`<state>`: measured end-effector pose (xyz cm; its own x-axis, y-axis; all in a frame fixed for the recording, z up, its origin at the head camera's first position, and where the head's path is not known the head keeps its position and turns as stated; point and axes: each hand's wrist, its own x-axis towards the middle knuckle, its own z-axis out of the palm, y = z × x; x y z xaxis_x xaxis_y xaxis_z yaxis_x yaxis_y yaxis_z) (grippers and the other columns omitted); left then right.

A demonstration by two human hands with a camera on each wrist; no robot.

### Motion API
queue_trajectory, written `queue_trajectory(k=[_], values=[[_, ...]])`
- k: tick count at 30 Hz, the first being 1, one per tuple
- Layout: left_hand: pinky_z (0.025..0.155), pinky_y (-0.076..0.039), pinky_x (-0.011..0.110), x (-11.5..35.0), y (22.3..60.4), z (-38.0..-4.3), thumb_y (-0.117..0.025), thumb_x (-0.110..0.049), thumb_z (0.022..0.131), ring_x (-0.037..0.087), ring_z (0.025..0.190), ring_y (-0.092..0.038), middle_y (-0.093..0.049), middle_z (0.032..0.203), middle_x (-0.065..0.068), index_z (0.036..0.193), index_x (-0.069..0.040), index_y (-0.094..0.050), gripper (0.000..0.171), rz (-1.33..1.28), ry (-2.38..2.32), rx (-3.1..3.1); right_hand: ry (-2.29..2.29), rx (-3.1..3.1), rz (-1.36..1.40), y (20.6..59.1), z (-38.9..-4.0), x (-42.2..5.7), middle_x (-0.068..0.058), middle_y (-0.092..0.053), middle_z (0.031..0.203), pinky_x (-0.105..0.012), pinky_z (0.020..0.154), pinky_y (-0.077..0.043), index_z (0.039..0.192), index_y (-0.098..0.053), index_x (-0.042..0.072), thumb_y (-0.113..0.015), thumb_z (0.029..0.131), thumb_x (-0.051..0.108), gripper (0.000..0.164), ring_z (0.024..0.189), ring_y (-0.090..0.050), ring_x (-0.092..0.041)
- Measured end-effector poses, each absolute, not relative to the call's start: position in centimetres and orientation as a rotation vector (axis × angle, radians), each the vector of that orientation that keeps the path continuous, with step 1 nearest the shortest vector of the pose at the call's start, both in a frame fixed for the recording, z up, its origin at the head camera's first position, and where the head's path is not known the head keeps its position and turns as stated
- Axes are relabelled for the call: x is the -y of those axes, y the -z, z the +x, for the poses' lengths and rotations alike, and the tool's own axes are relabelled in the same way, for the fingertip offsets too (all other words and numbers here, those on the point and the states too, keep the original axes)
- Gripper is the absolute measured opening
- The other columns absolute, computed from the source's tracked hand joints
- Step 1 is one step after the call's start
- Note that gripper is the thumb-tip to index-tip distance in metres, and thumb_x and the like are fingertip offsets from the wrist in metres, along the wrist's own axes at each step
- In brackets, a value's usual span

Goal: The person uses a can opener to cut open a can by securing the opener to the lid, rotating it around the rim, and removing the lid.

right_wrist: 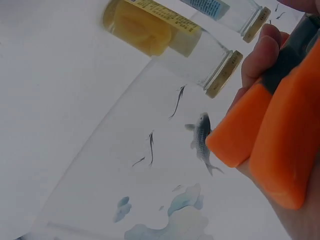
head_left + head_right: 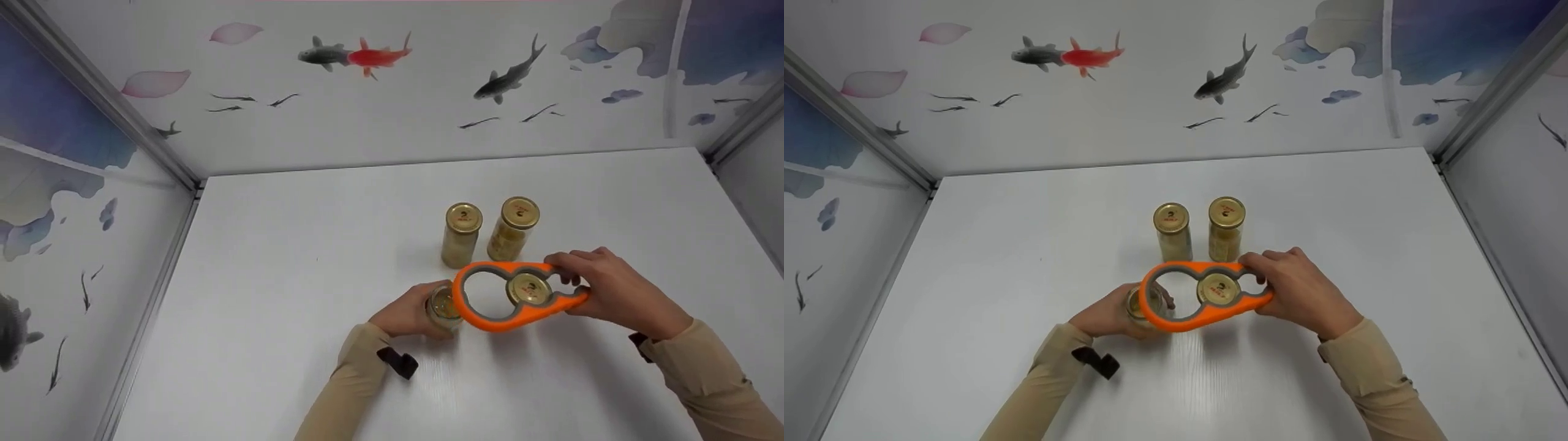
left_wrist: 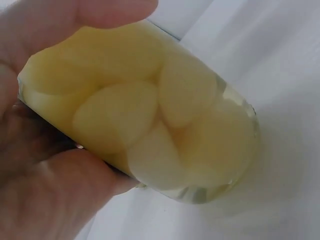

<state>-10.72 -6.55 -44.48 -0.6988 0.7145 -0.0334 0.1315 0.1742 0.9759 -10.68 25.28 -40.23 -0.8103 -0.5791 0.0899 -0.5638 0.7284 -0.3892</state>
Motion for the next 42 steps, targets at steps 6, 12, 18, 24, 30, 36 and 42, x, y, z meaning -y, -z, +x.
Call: queue_trajectory(k=[6, 12, 18, 24, 30, 36, 42], values=[[0.096, -0.042, 0.034, 7.0, 50.3, -12.9, -0.076, 0.012, 0.064, 0.014, 0.101, -0.056, -0.063, 0.104, -0.001, 0.113, -0.003, -0.061, 0.053, 0.81, -1.636, -2.015, 0.635, -2.939, -0.91, 40.8, -10.1, -26.8, 0.012, -0.057, 0.079, -0.04, 0.071, -0.04, 0.112, -0.063, 0.011, -0.085, 0.059, -0.004, 0.059, 0.071, -0.048, -0.01], [0.1, -0.038, 0.034, 8.2, 50.3, -13.8, -0.077, 0.014, 0.064, 0.014, 0.105, -0.055, -0.064, 0.11, 0.002, 0.115, -0.004, -0.061, 0.056, 0.695, -1.76, -1.937, 0.659, -2.986, -0.945, 41.7, -9.8, -27.9, 0.014, -0.055, 0.077, -0.038, 0.067, -0.044, 0.109, -0.063, 0.014, -0.085, 0.055, -0.008, 0.062, 0.066, -0.047, -0.006], [0.103, -0.036, 0.036, 9.1, 50.1, -14.9, -0.077, 0.015, 0.065, 0.018, 0.11, -0.055, -0.064, 0.115, 0.014, 0.118, -0.001, -0.06, 0.057, 0.656, -1.755, -1.979, 0.644, -2.996, -0.909, 42.6, -9.6, -28.2, 0.012, -0.058, 0.078, -0.039, 0.067, -0.044, 0.109, -0.063, 0.014, -0.085, 0.056, -0.007, 0.061, 0.066, -0.048, -0.006], [0.104, -0.034, 0.037, 10.0, 50.4, -15.7, -0.079, 0.011, 0.066, 0.017, 0.111, -0.054, -0.063, 0.114, 0.002, 0.122, -0.002, -0.059, 0.06, 0.559, -1.737, -2.045, 0.63, -3.005, -0.833, 43.4, -9.5, -27.4, 0.006, -0.062, 0.08, -0.041, 0.069, -0.041, 0.11, -0.062, 0.011, -0.085, 0.058, -0.005, 0.059, 0.069, -0.049, -0.01], [0.105, -0.034, 0.037, 10.6, 50.3, -16.6, -0.078, 0.01, 0.067, 0.019, 0.112, -0.054, -0.063, 0.116, 0.005, 0.123, -0.001, -0.058, 0.061, 0.499, -1.762, -2.047, 0.606, -3.024, -0.809, 44.7, -9.7, -26.3, 0.004, -0.062, 0.081, -0.041, 0.07, -0.04, 0.109, -0.062, 0.01, -0.085, 0.058, -0.004, 0.058, 0.069, -0.05, -0.01], [0.104, -0.035, 0.038, 10.8, 50.2, -17.6, -0.077, 0.01, 0.066, 0.02, 0.111, -0.054, -0.063, 0.116, 0.006, 0.125, -0.001, -0.056, 0.063, 0.482, -1.768, -2.058, 0.636, -2.989, -0.792, 46.5, -10.1, -24.9, 0.006, -0.063, 0.081, -0.038, 0.07, -0.039, 0.108, -0.062, 0.012, -0.084, 0.06, -0.002, 0.055, 0.069, -0.05, -0.01], [0.104, -0.035, 0.04, 11.2, 50.2, -18.6, -0.075, 0.011, 0.066, 0.023, 0.113, -0.054, -0.062, 0.119, 0.008, 0.127, -0.002, -0.054, 0.065, 0.403, -1.774, -2.066, 0.676, -2.915, -0.755, 47.6, -10.4, -23.6, 0.011, -0.059, 0.079, -0.037, 0.069, -0.038, 0.107, -0.063, 0.014, -0.084, 0.062, 0.0, 0.052, 0.07, -0.049, -0.01]])
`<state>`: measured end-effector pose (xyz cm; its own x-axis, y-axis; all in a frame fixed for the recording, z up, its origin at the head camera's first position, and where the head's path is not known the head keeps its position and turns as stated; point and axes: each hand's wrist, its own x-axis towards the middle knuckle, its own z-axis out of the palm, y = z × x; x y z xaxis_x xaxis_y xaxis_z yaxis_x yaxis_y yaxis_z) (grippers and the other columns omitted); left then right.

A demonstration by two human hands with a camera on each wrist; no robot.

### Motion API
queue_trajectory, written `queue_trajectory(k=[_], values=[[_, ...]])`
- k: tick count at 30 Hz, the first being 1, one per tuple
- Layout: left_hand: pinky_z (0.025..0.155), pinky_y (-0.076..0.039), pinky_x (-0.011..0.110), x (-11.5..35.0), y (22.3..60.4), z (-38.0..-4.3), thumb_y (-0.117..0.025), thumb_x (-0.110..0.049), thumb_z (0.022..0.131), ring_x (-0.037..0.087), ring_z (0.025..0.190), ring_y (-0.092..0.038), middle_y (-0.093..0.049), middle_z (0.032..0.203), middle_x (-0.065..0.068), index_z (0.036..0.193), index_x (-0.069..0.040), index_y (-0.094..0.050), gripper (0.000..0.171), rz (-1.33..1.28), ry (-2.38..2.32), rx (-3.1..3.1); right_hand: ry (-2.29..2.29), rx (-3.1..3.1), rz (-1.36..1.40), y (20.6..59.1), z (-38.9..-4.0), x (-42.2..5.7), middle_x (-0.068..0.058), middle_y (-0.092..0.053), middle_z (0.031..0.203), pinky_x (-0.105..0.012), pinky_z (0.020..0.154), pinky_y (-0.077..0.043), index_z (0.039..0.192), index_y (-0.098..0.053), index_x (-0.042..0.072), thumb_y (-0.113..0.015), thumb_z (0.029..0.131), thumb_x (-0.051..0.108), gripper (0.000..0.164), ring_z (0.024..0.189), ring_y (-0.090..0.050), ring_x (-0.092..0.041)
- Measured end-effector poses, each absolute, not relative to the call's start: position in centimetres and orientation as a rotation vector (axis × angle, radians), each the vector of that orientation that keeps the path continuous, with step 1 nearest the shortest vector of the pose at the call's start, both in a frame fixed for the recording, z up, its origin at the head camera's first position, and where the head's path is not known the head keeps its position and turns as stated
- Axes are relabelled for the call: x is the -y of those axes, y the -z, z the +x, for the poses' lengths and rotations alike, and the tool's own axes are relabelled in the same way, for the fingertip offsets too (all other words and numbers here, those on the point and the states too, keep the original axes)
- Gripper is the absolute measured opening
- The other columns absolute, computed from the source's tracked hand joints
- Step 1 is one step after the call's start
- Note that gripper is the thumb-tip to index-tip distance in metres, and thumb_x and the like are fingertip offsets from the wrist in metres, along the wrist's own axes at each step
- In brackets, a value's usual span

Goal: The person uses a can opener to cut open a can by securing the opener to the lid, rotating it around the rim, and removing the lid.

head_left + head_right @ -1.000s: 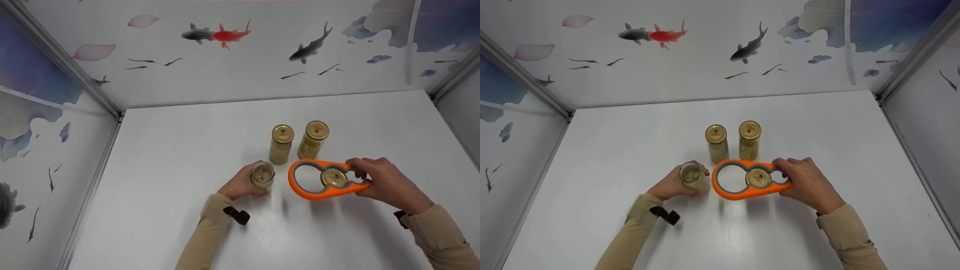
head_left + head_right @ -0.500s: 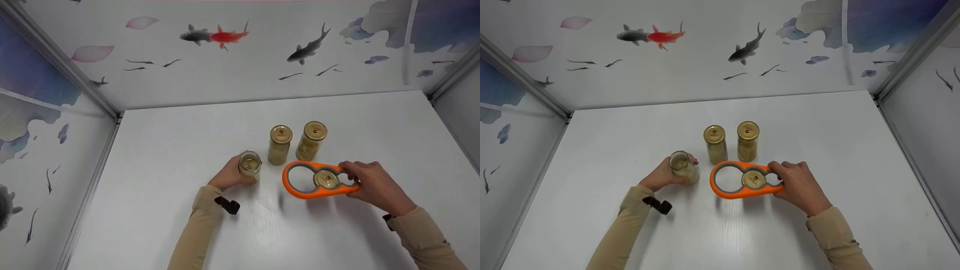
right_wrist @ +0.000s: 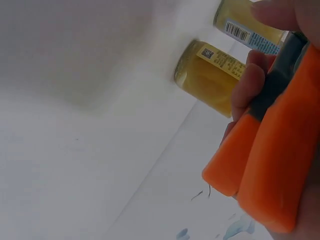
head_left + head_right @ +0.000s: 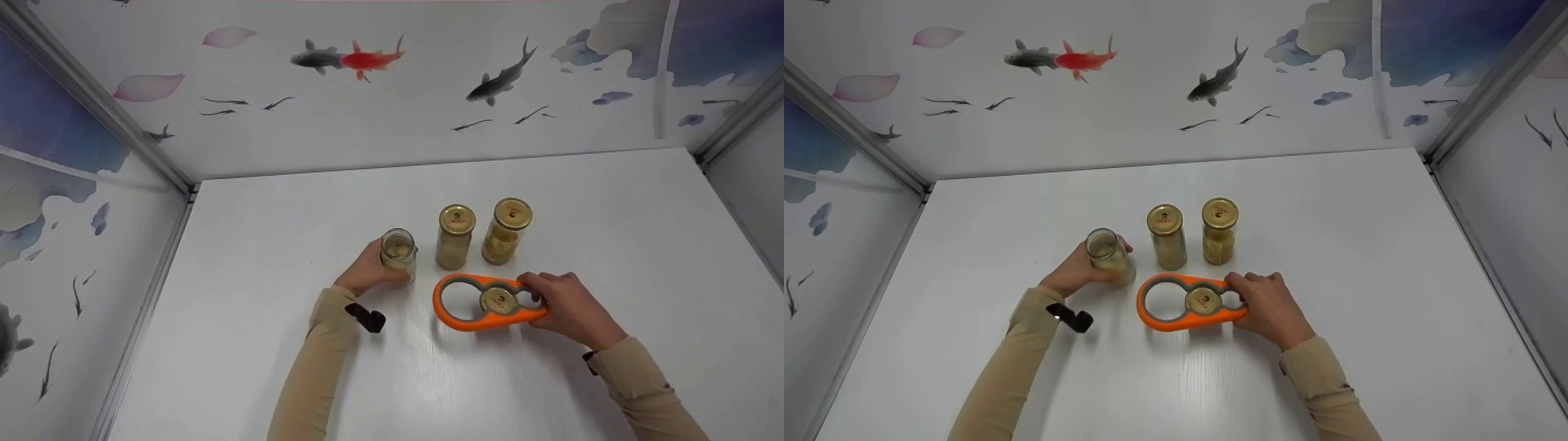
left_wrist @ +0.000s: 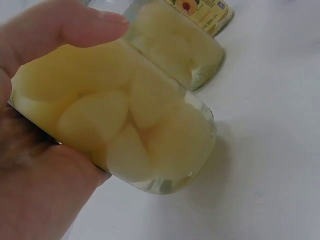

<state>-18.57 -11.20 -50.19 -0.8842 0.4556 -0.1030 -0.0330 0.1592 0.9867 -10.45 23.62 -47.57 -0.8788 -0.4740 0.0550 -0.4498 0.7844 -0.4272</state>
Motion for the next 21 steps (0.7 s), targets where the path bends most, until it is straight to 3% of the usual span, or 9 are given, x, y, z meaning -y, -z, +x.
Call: queue_trajectory(k=[9, 15, 21], values=[[0.104, -0.035, 0.038, 12.1, 51.1, -19.8, -0.073, 0.01, 0.066, 0.023, 0.112, -0.054, -0.062, 0.121, 0.01, 0.127, -0.002, -0.054, 0.066, 0.282, -1.843, -2.069, 0.688, -2.85, -0.73, 48.0, -10.6, -22.4, 0.006, -0.06, 0.08, -0.038, 0.073, -0.037, 0.109, -0.062, 0.014, -0.084, 0.063, 0.001, 0.053, 0.072, -0.05, -0.011], [0.102, -0.037, 0.04, 12.6, 51.4, -20.6, -0.072, 0.009, 0.064, 0.025, 0.11, -0.054, -0.062, 0.12, 0.012, 0.127, -0.001, -0.054, 0.066, 0.25, -1.887, -2.061, 0.689, -2.836, -0.722, 48.2, -10.5, -22.2, 0.01, -0.057, 0.079, -0.038, 0.074, -0.038, 0.108, -0.062, 0.016, -0.084, 0.063, 0.001, 0.053, 0.072, -0.049, -0.011], [0.101, -0.039, 0.039, 12.7, 51.6, -21.1, -0.067, 0.008, 0.069, 0.025, 0.111, -0.054, -0.06, 0.122, 0.012, 0.131, -0.001, -0.051, 0.065, 0.214, -1.88, -2.048, 0.674, -2.859, -0.746, 48.1, -10.4, -22.3, 0.007, -0.059, 0.078, -0.04, 0.073, -0.038, 0.108, -0.062, 0.015, -0.086, 0.061, 0.0, 0.055, 0.071, -0.049, -0.01]])
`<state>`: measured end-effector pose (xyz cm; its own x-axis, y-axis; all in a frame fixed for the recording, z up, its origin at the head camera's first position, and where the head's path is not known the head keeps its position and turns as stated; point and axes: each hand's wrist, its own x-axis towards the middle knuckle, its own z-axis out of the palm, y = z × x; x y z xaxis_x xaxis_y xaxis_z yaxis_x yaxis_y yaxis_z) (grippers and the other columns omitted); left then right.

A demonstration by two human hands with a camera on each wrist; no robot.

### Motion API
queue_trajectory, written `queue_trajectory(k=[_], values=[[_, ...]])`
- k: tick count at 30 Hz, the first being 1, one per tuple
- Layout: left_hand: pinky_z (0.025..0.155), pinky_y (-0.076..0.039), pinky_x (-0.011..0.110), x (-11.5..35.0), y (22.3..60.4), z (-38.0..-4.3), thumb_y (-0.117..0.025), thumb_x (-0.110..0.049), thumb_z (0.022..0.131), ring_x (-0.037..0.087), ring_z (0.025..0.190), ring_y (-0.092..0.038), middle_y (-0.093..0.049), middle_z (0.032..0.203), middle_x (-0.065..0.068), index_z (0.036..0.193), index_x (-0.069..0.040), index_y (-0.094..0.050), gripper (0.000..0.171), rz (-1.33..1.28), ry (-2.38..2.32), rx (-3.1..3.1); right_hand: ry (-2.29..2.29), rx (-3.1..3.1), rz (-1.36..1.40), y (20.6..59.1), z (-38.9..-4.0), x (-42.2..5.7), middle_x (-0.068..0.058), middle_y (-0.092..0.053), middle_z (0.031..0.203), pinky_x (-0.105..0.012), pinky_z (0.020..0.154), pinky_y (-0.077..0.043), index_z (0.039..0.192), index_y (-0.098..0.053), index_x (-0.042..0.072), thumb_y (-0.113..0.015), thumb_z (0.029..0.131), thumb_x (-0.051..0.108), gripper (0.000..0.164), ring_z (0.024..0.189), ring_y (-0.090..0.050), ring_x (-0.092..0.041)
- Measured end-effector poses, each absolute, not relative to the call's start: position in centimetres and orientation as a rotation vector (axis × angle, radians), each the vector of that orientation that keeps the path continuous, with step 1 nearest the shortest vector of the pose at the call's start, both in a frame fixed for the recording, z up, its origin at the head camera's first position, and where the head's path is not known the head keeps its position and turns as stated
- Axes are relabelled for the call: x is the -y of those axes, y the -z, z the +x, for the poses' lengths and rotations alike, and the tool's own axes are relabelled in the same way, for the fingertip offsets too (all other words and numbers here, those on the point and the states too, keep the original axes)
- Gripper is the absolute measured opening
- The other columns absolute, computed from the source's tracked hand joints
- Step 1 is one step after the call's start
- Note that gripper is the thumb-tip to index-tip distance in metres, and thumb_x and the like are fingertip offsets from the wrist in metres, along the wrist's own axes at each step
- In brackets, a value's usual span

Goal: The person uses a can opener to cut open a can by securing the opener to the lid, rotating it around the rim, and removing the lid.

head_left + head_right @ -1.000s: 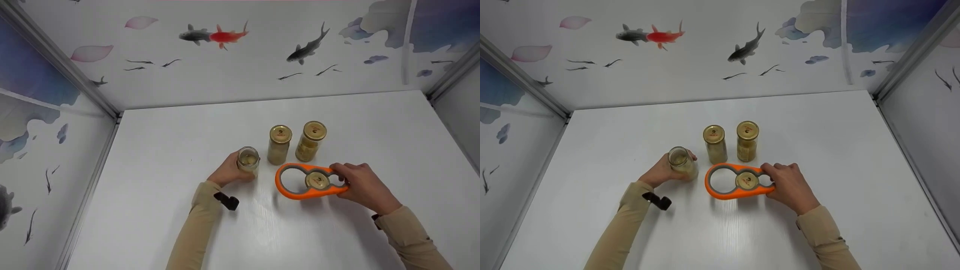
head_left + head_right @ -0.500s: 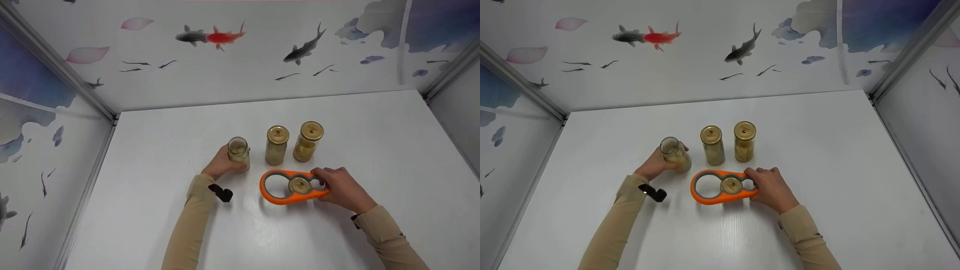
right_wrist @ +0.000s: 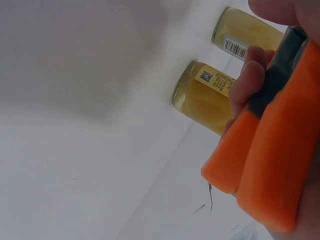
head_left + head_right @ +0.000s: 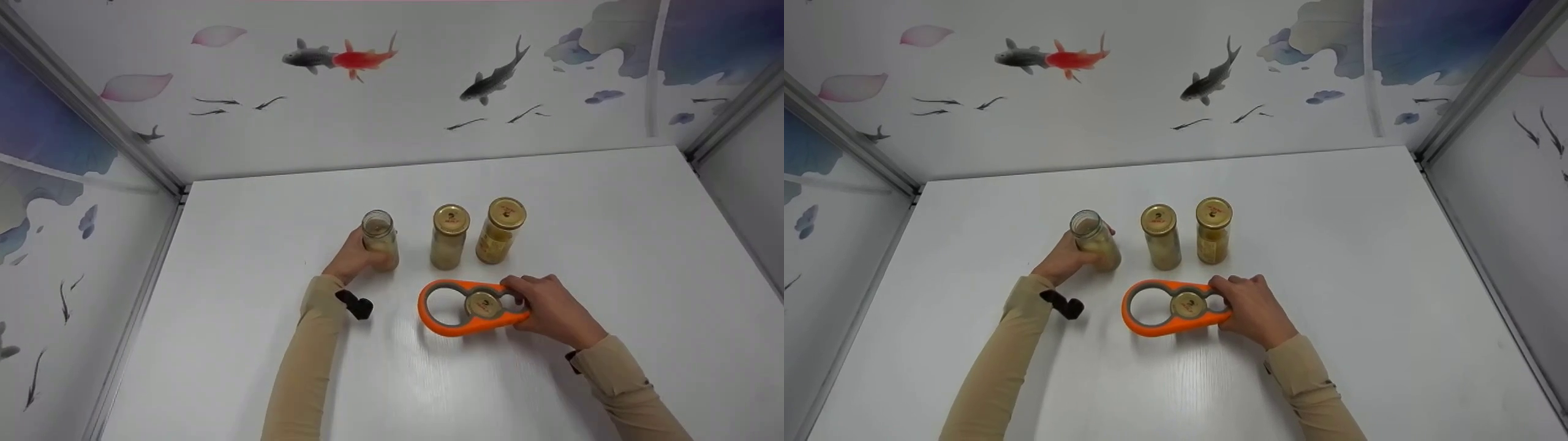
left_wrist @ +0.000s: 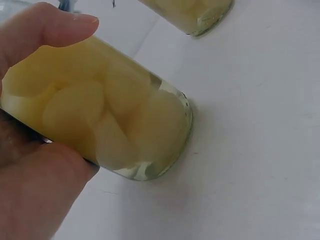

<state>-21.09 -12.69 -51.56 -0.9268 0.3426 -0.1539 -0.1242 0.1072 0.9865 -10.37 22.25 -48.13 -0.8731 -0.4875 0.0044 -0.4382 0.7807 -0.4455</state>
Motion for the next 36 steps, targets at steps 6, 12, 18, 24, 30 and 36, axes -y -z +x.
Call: queue_trajectory(k=[6, 12, 18, 24, 30, 36], values=[[0.103, -0.036, 0.039, 12.7, 51.8, -21.7, -0.067, 0.007, 0.07, 0.025, 0.114, -0.051, -0.055, 0.127, 0.012, 0.139, -0.005, -0.041, 0.075, 0.18, -1.896, -2.073, 0.679, -2.851, -0.727, 48.0, -10.3, -22.2, 0.005, -0.06, 0.08, -0.041, 0.073, -0.039, 0.108, -0.062, 0.014, -0.085, 0.062, -0.001, 0.054, 0.071, -0.049, -0.011], [0.107, -0.028, 0.043, 12.7, 52.0, -21.7, -0.075, 0.005, 0.07, 0.027, 0.125, -0.039, -0.039, 0.141, 0.011, 0.153, -0.023, -0.011, 0.109, 0.17, -1.878, -2.139, 0.679, -2.857, -0.713, 47.8, -10.2, -22.1, 0.01, -0.057, 0.077, -0.04, 0.073, -0.04, 0.107, -0.063, 0.015, -0.085, 0.061, 0.0, 0.053, 0.07, -0.049, -0.01], [0.114, -0.018, 0.041, 13.7, 52.5, -21.0, -0.085, -0.006, 0.071, 0.03, 0.14, -0.024, -0.032, 0.149, 0.012, 0.151, -0.026, -0.005, 0.115, 0.139, -1.75, -2.176, 0.652, -2.899, -0.72, 47.8, -10.0, -22.1, 0.011, -0.057, 0.077, -0.039, 0.072, -0.04, 0.105, -0.062, 0.016, -0.086, 0.06, 0.001, 0.053, 0.069, -0.05, -0.01], [0.114, -0.019, 0.035, 15.0, 52.1, -20.3, -0.086, -0.008, 0.072, 0.031, 0.139, -0.028, -0.031, 0.147, 0.016, 0.152, -0.022, -0.006, 0.114, 0.14, -1.751, -2.177, 0.632, -2.951, -0.712, 47.9, -9.9, -22.2, 0.007, -0.06, 0.077, -0.039, 0.071, -0.039, 0.106, -0.062, 0.016, -0.086, 0.06, 0.001, 0.054, 0.07, -0.051, -0.01], [0.114, -0.02, 0.039, 16.7, 51.1, -19.6, -0.084, -0.01, 0.075, 0.034, 0.14, -0.025, -0.023, 0.153, 0.017, 0.154, -0.019, -0.011, 0.108, 0.118, -1.661, -2.254, 0.629, -2.975, -0.724, 48.0, -9.9, -22.2, 0.007, -0.061, 0.078, -0.039, 0.072, -0.04, 0.105, -0.062, 0.015, -0.085, 0.06, 0.001, 0.052, 0.07, -0.053, -0.01], [0.114, -0.018, 0.046, 18.0, 50.2, -18.6, -0.079, -0.009, 0.08, 0.033, 0.142, -0.02, -0.018, 0.157, 0.012, 0.154, -0.015, -0.021, 0.094, 0.12, -1.577, -2.355, 0.629, -2.973, -0.72, 47.8, -10.0, -22.0, 0.008, -0.059, 0.077, -0.039, 0.07, -0.04, 0.105, -0.062, 0.015, -0.084, 0.06, 0.002, 0.052, 0.069, -0.052, -0.01]])
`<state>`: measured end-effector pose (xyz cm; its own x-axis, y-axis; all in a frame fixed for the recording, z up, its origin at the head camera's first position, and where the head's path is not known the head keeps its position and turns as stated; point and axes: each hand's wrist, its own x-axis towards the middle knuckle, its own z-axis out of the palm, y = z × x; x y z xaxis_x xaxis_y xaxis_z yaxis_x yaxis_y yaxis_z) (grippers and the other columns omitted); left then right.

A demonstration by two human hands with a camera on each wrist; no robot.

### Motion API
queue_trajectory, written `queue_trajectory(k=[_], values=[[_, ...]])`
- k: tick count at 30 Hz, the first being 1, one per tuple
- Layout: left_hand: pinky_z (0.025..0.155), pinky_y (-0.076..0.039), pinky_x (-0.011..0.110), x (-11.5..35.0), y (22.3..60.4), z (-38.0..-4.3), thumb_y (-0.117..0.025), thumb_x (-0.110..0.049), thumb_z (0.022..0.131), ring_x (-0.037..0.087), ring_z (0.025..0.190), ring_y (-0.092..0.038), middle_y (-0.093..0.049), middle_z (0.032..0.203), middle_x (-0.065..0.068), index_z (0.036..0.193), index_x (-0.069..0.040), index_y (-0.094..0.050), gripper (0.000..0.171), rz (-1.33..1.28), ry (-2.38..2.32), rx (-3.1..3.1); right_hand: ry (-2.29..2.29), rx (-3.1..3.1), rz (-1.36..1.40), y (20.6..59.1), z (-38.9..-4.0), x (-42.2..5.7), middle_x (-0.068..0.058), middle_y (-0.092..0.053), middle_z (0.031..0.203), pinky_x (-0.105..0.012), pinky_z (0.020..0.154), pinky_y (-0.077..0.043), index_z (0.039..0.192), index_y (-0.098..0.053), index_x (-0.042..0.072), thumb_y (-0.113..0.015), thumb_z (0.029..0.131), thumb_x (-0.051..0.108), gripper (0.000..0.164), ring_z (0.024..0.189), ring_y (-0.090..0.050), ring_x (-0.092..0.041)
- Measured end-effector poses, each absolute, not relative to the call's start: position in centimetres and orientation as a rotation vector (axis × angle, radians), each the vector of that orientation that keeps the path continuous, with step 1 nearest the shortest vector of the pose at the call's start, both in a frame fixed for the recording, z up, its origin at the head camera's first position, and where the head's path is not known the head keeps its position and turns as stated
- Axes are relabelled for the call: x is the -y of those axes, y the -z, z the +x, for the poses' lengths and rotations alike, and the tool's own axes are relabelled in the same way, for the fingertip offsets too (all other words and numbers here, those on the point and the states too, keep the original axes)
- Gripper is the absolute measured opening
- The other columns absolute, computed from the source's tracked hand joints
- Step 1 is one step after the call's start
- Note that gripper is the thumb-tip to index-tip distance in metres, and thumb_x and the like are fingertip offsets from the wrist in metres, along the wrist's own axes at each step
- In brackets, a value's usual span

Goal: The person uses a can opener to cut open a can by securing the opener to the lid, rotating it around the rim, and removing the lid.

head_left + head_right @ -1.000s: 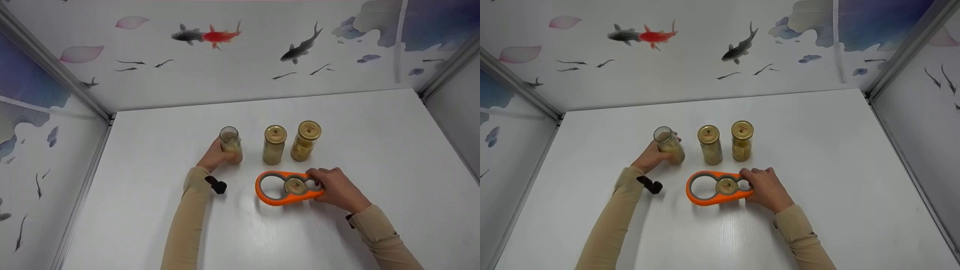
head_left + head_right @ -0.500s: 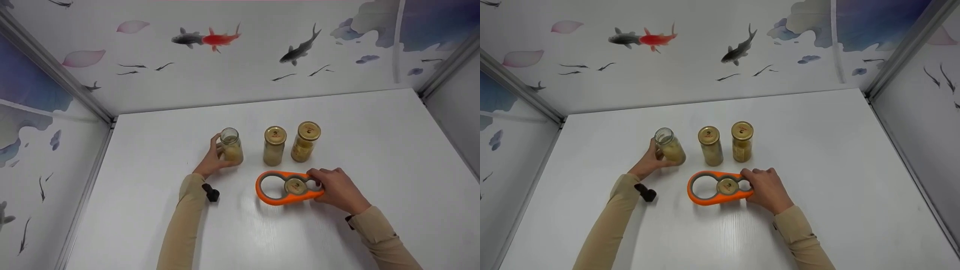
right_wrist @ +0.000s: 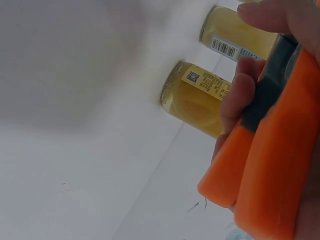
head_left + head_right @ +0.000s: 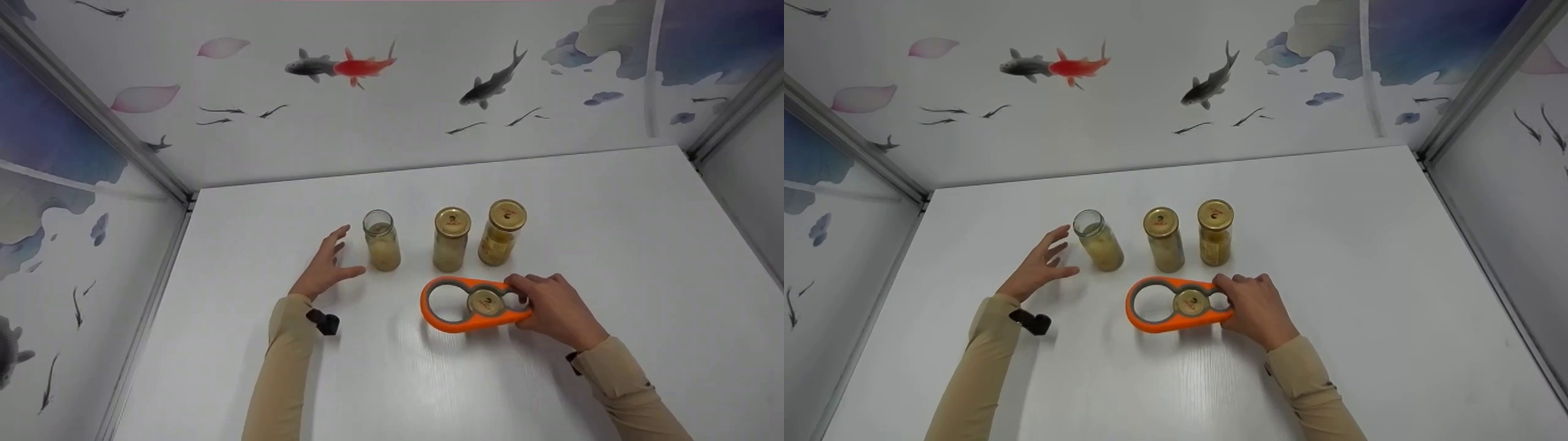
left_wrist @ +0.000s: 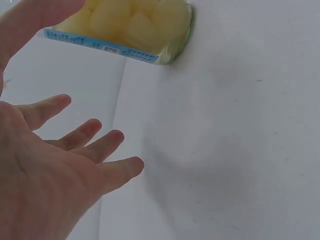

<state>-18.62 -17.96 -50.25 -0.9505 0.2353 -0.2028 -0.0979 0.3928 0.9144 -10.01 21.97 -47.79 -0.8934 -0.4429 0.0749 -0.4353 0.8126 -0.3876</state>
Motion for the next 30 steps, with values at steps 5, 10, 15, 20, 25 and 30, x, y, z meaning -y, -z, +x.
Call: queue_trajectory(k=[5, 10, 15, 20, 25, 30], values=[[0.114, -0.017, 0.049, 18.4, 49.8, -17.8, -0.079, -0.013, 0.081, 0.031, 0.143, -0.02, -0.022, 0.157, 0.008, 0.152, -0.015, -0.028, 0.088, 0.129, -1.557, -2.377, 0.615, -2.973, -0.715, 47.7, -10.1, -21.9, 0.009, -0.058, 0.076, -0.039, 0.071, -0.04, 0.105, -0.062, 0.016, -0.085, 0.06, 0.002, 0.052, 0.069, -0.051, -0.01], [0.112, -0.019, 0.055, 19.0, 49.8, -17.0, -0.076, -0.011, 0.084, 0.032, 0.14, -0.025, -0.036, 0.151, 0.007, 0.146, -0.011, -0.042, 0.071, 0.165, -1.612, -2.359, 0.61, -2.977, -0.682, 47.6, -9.9, -21.6, 0.008, -0.058, 0.076, -0.041, 0.072, -0.041, 0.105, -0.062, 0.015, -0.086, 0.06, 0.003, 0.053, 0.069, -0.051, -0.011], [0.107, -0.028, 0.056, 19.0, 50.2, -15.9, -0.072, -0.006, 0.086, 0.036, 0.135, -0.034, -0.043, 0.145, 0.009, 0.141, -0.007, -0.048, 0.061, 0.164, -1.723, -2.303, 0.628, -2.99, -0.657, 47.7, -9.7, -21.3, 0.009, -0.058, 0.076, -0.041, 0.074, -0.041, 0.104, -0.062, 0.016, -0.087, 0.059, 0.004, 0.053, 0.069, -0.051, -0.011], [0.102, -0.036, 0.055, 18.3, 50.6, -14.9, -0.071, -0.005, 0.086, 0.037, 0.13, -0.041, -0.049, 0.138, 0.017, 0.138, -0.006, -0.052, 0.055, 0.15, -1.704, -2.269, 0.644, -3.024, -0.655, 47.7, -9.6, -21.0, 0.008, -0.058, 0.075, -0.044, 0.076, -0.042, 0.105, -0.063, 0.015, -0.088, 0.058, 0.004, 0.055, 0.07, -0.052, -0.012], [0.1, -0.039, 0.055, 17.1, 50.5, -14.1, -0.071, -0.001, 0.085, 0.04, 0.128, -0.041, -0.049, 0.137, 0.021, 0.137, -0.004, -0.051, 0.056, 0.198, -1.74, -2.222, 0.644, -3.053, -0.675, 47.7, -9.6, -20.6, 0.007, -0.06, 0.076, -0.044, 0.079, -0.041, 0.105, -0.063, 0.016, -0.089, 0.057, 0.004, 0.056, 0.071, -0.054, -0.012], [0.101, -0.039, 0.054, 15.7, 50.3, -13.7, -0.071, -0.002, 0.085, 0.04, 0.126, -0.044, -0.05, 0.136, 0.021, 0.137, -0.003, -0.052, 0.055, 0.295, -1.738, -2.191, 0.669, -3.068, -0.697, 47.6, -9.5, -20.3, 0.006, -0.06, 0.077, -0.043, 0.078, -0.041, 0.106, -0.063, 0.016, -0.088, 0.057, 0.004, 0.056, 0.072, -0.054, -0.013]])
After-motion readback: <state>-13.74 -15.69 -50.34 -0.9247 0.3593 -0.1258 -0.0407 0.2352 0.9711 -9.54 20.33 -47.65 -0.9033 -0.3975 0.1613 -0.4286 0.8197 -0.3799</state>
